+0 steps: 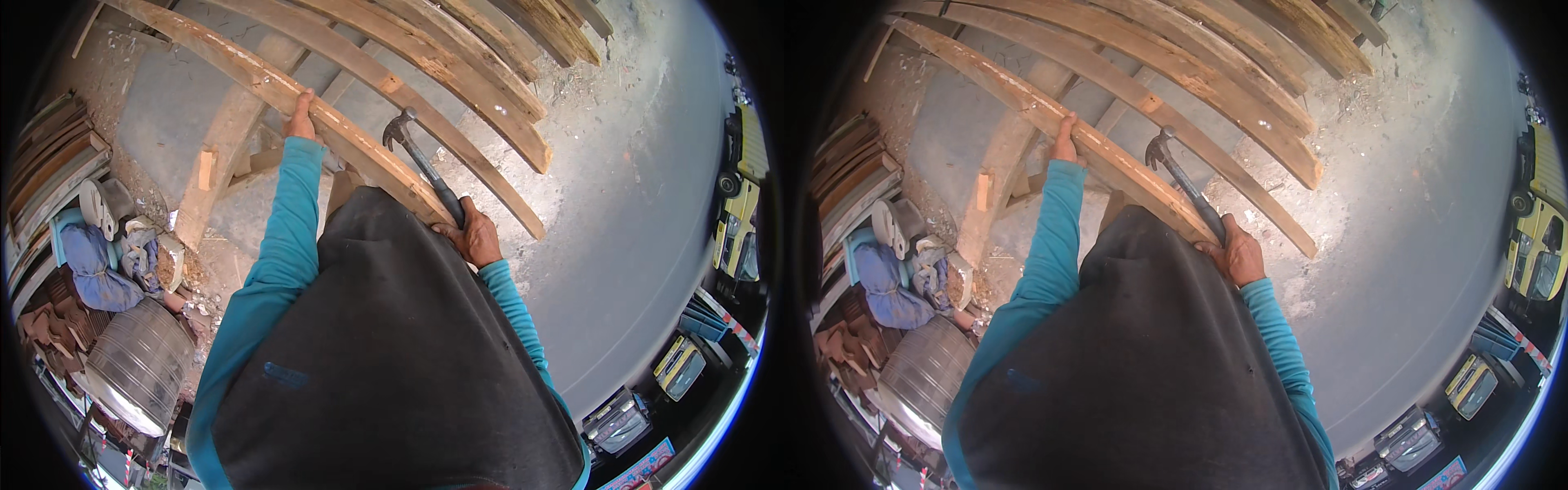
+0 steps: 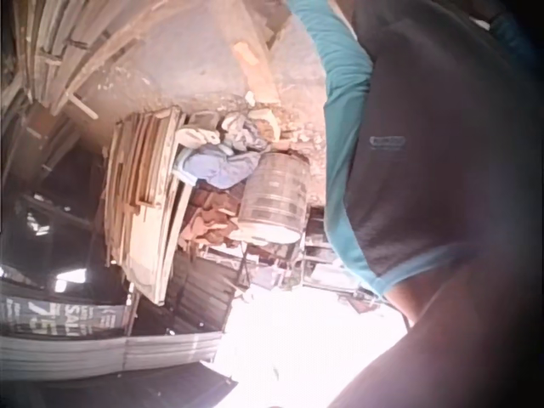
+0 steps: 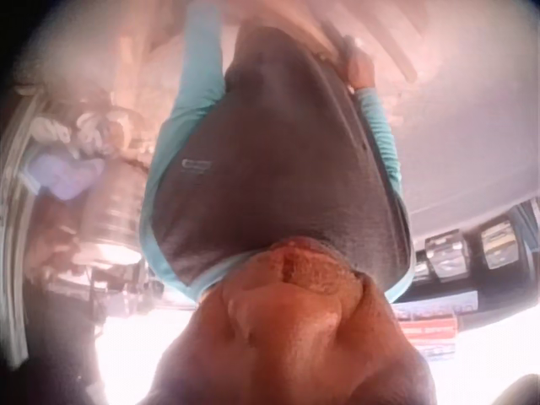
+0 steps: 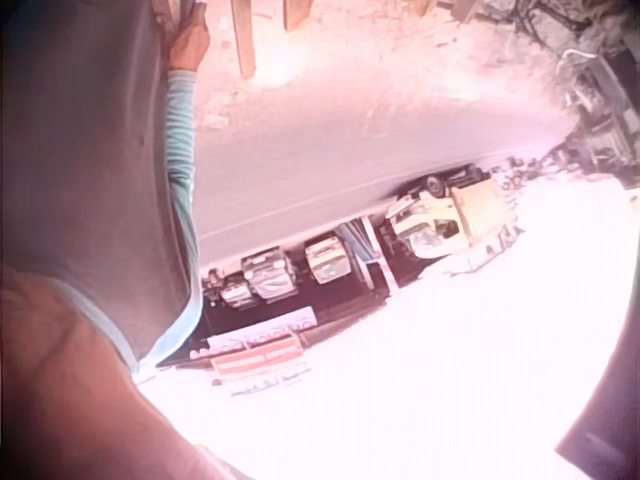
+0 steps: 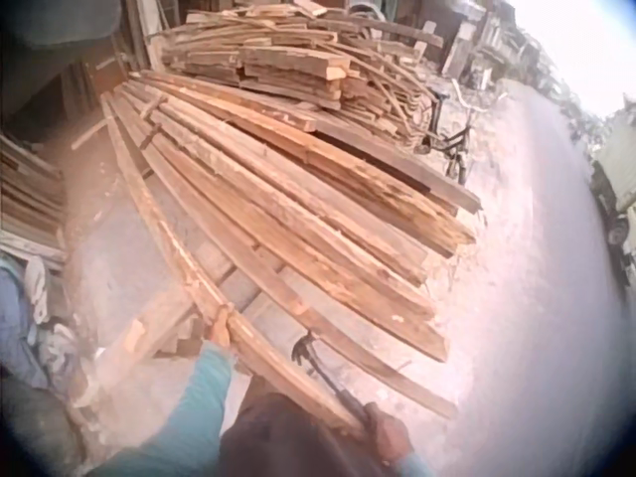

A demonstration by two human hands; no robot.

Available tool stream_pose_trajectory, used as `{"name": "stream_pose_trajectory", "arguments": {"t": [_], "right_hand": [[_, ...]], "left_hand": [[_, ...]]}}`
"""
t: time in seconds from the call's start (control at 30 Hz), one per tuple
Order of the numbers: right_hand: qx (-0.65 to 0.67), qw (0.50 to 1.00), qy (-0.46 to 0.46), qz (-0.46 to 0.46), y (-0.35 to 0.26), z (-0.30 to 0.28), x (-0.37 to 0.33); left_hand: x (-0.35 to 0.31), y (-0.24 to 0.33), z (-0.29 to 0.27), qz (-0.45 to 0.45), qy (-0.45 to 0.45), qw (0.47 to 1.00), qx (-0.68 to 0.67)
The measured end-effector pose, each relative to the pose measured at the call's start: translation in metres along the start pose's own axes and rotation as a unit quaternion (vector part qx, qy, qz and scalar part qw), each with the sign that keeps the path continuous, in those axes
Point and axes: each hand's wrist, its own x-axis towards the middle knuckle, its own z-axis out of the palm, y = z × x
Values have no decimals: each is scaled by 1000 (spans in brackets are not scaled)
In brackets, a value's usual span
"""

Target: The person removes nails from wooden planks using a hammer, placing a small wooden block under the hammer head for leverage and repositioning the planks by hand.

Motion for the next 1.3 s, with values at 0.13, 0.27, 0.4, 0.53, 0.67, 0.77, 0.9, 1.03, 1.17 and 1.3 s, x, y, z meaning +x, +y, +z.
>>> {"name": "stream_pose_trajectory", "arguments": {"t": [0.13,0.27,0.4,0.53,0.67,0.77,0.9,1.03,1.17,1.3], "right_hand": [[-22,999,-23,3,0,-9,9],[-42,999,-1,26,-8,-28,19],[4,1000,5,25,5,-35,15],[14,999,36,5,6,-33,15],[-11,998,50,22,-3,-41,-4],[-3,998,61,27,-14,-28,-10],[36,998,45,36,-10,-8,-7],[65,996,34,44,-10,-6,-1],[78,996,10,49,-7,-8,5],[104,994,0,38,-6,-12,8]], "left_hand": [[24,-14,0,8,-9,1000,-15],[29,5,30,14,21,997,75],[29,6,40,-60,-52,995,56],[23,20,25,-6,-80,996,32],[19,15,10,15,-165,985,-50],[25,18,16,-13,-228,964,-134],[19,23,13,-3,-240,957,-162],[25,18,10,-26,-250,946,-205],[22,16,17,-12,-225,954,-197],[30,7,12,14,-244,947,-211]]}}
